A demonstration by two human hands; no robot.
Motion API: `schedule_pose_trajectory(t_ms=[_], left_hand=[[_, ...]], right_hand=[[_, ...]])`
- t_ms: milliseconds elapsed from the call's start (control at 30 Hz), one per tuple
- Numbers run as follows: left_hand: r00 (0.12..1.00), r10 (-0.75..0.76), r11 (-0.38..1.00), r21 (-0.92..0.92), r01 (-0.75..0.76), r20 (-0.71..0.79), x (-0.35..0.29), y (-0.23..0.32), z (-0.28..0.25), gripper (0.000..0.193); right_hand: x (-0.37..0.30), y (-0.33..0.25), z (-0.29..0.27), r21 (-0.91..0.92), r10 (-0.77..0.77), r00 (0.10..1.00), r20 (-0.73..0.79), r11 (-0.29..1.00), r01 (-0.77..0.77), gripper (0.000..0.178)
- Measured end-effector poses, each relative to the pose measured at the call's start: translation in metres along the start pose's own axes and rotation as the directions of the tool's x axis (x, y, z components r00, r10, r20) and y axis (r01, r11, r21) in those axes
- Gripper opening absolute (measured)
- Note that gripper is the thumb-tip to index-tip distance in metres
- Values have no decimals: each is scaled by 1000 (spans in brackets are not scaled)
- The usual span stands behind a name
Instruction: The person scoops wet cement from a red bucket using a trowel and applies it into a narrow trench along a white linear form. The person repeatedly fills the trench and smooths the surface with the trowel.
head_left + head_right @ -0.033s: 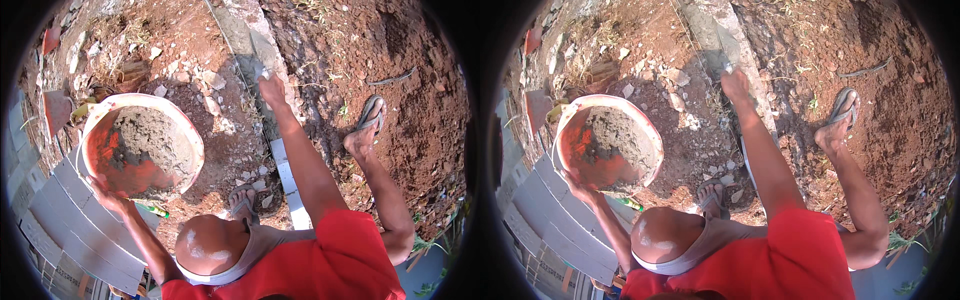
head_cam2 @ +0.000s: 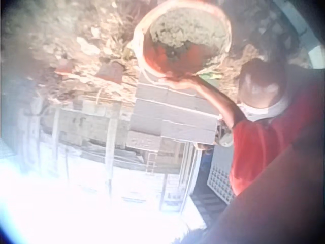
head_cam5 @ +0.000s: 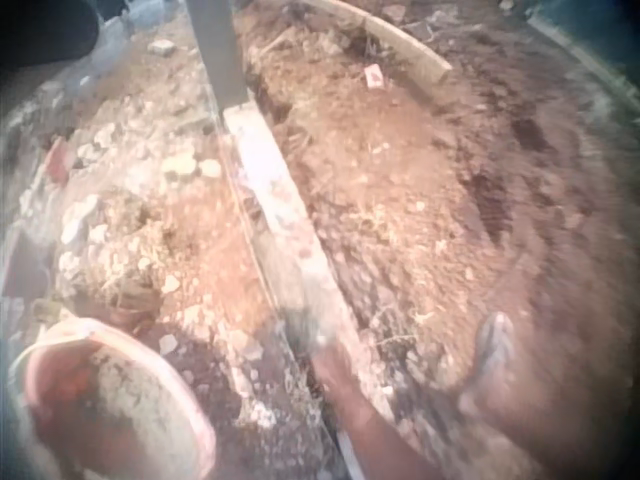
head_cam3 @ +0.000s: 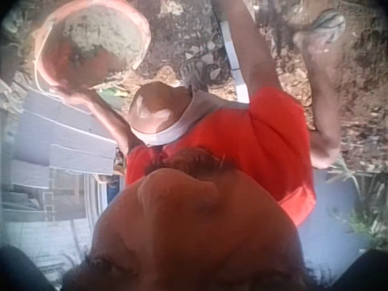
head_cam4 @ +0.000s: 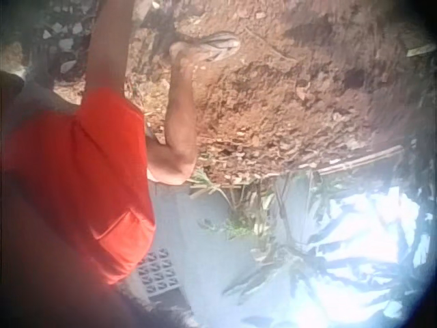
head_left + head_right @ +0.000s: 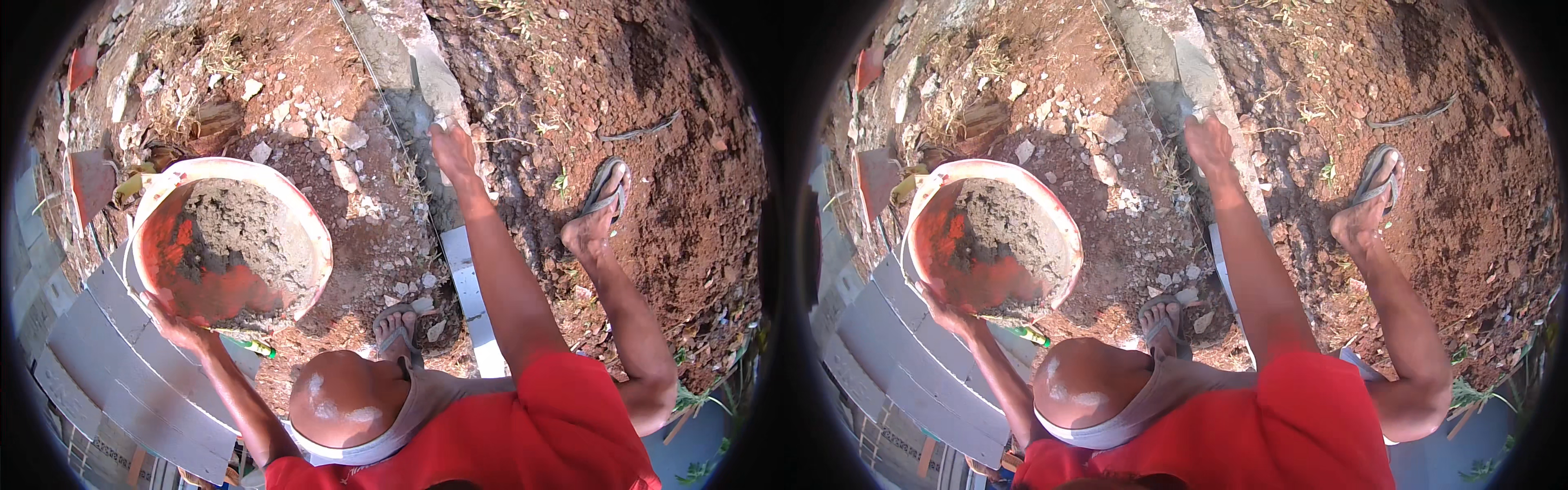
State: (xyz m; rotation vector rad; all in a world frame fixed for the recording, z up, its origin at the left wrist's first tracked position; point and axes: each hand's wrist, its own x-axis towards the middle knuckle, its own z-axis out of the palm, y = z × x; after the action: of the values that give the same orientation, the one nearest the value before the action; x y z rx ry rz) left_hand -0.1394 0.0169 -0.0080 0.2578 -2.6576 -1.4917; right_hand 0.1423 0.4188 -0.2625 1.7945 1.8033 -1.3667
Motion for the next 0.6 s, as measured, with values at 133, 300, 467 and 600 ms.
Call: schedule_pose_trajectory(t_ms=[133,300,467,600], left_hand=[[1000,14,999,-29,-14,-13,5,-6,0,56],[1000,18,1000,-13,-17,14,1,-2,1,63],[994,1,1000,3,-1,105,-5,13,34,65],[999,-51,997,-66,50,0,-2,5,2,63]], right_hand=[[35,-5,-53,-50,-100,986,-132,994,94,70],[95,-80,-51,-64,-131,966,222,987,148,56],[136,17,10,-322,-148,987,69,933,163,63],[70,13,27,-413,65,985,162,911,8,66]])
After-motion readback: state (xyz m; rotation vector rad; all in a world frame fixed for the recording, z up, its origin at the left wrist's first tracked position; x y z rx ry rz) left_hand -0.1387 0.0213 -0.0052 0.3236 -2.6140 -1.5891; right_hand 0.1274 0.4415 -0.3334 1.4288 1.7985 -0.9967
